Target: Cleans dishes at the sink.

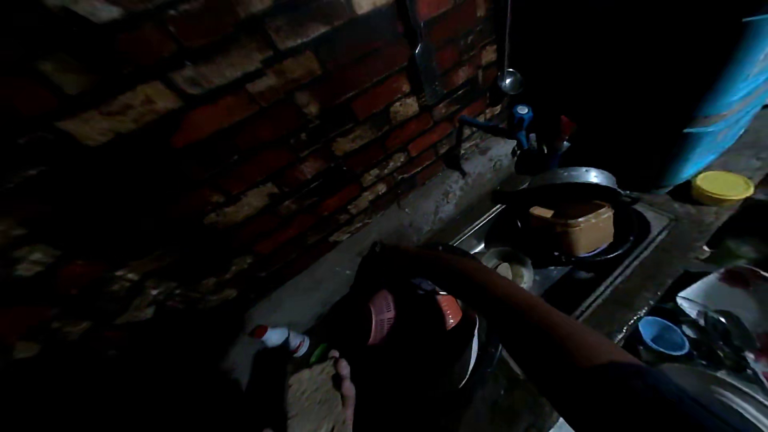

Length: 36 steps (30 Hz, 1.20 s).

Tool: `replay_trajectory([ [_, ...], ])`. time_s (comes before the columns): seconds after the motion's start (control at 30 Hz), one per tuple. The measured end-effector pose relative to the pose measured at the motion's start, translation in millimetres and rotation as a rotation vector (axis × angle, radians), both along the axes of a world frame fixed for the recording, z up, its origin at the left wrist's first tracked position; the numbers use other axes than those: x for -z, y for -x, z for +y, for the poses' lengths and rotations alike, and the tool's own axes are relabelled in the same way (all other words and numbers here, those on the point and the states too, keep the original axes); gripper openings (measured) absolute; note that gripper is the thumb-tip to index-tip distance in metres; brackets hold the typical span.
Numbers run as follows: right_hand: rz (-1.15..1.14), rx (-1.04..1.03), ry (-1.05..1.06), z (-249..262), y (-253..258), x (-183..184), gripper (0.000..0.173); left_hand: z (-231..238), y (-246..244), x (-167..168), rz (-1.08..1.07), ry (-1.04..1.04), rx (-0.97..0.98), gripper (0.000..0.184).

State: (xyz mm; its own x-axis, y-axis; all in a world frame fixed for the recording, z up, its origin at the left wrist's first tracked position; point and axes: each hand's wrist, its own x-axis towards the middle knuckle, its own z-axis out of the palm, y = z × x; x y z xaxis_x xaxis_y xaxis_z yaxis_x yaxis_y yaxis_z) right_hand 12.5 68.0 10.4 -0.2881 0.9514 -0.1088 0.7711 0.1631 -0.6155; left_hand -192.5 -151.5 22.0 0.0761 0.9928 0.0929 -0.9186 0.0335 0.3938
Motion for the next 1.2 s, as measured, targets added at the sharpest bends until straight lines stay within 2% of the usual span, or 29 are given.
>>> replay_trajectory([
  [0.1,0.157,-0.108,-0.088,6.1,-22.4,18.0,0.049,1.1,-2.2,-6.5,-0.008,-0.014,-0.027,0.064],
  [0.13,0.095,-0.210,-0.134,6.1,-28.9,12.5,0.045,-0.5,-6.8,-11.7,-0.004,0.001,-0.056,0.063],
  [0.2,-0.180,-0.404,-0.308,-6.5,-36.1,-19.2,0.037,-7.1,-12.0,-20.1,0.036,0.020,-0.099,0.065],
  [0.27,-0.286,-0.443,-0.317,-30.4,-44.6,-65.4,0.030,-10.2,-6.5,-16.3,0.098,-0.028,-0.094,0.073],
  [0.33,-0.412,-0.454,-0.383,-41.5,-55.5,-82.2,0.033,-9.6,-8.3,-15.1,0.141,-0.009,-0.165,0.074],
  [0.37,-0.453,-0.429,-0.401,-45.9,-63.4,-83.5,0.035,-8.3,-9.3,-14.9,0.151,-0.005,-0.185,0.068],
  [0.4,-0.515,-0.398,-0.366,-50.6,-71.4,-88.1,0.037,-6.7,-11.0,-14.4,0.163,-0.021,-0.197,0.059],
  [0.47,-0.710,-0.324,-0.122,-56.6,-81.7,-105.6,0.045,-3.1,-15.4,-15.5,0.175,-0.060,-0.208,0.047],
  [0.53,-0.432,-0.292,-0.359,-40.1,-113.8,-58.6,0.032,3.6,-18.9,-17.5,0.130,-0.066,-0.214,0.042],
  [0.57,-0.350,-0.268,-0.348,-42.1,-124.0,-46.9,0.030,7.9,-20.5,-18.0,0.101,-0.069,-0.217,0.038],
  [0.63,-0.093,-0.222,-0.211,-61.8,-141.1,-36.6,0.035,20.6,-24.4,-18.2,0.101,-0.081,-0.209,0.032],
  [0.77,0.674,0.002,0.240,-131.3,-156.8,-21.8,0.021,54.6,-42.5,-28.4,0.273,-0.090,-0.055,0.039],
  [0.8,0.805,0.052,0.328,-145.4,-160.8,-18.4,0.019,64.3,-50.7,-33.3,0.337,-0.085,-0.006,0.039],
  [1.0,1.052,0.107,0.411,-204.3,-176.1,8.4,0.023,112.1,-144.8,-62.9,0.784,-0.006,0.178,0.026],
  [1.1,1.150,0.074,0.408,-217.6,-186.9,20.9,0.021,117.5,-205.1,-61.0,1.112,-0.084,0.180,0.018],
  [1.2,1.134,0.094,0.368,-227.4,-209.4,24.3,0.026,121.0,-252.1,-51.7,1.494,-0.277,0.215,0.036],
])
